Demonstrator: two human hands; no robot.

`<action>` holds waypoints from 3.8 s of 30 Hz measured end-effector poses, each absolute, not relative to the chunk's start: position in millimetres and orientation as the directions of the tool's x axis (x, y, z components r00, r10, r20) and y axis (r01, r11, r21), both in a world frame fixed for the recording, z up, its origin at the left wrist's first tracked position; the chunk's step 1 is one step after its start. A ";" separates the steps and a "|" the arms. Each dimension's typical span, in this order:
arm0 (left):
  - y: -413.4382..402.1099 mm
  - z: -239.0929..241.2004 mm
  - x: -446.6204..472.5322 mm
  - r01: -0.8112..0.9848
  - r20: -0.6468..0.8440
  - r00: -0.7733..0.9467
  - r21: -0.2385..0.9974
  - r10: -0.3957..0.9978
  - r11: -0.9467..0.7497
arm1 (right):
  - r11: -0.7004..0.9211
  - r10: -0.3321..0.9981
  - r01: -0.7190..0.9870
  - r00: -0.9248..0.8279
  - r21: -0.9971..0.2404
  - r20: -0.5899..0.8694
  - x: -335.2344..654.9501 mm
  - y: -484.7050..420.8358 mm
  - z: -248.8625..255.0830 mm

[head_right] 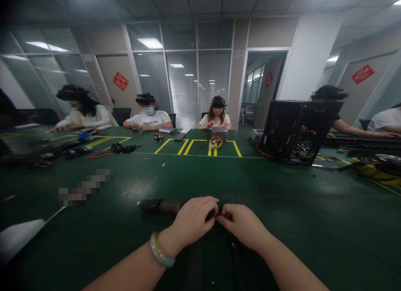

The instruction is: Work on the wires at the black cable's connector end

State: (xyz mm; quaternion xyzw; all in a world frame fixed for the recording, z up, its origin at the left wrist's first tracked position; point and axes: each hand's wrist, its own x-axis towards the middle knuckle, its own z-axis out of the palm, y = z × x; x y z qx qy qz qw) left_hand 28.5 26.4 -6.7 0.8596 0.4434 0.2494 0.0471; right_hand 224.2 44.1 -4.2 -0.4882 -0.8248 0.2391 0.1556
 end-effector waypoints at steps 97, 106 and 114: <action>26.0 -3.6 29.6 0.758 0.333 0.434 0.366 0.837 -0.539 | 0.386 0.896 0.722 -0.442 -0.574 0.047 222.4 45.2 -6.8; 26.6 -4.7 29.5 0.755 0.343 0.425 0.375 0.837 -0.537 | 0.379 0.898 0.723 -0.438 -0.578 0.042 222.3 45.8 -6.0; 27.2 -6.3 28.8 0.750 0.348 0.434 0.372 0.831 -0.547 | 0.381 0.895 0.718 -0.445 -0.582 0.036 223.1 45.1 -5.0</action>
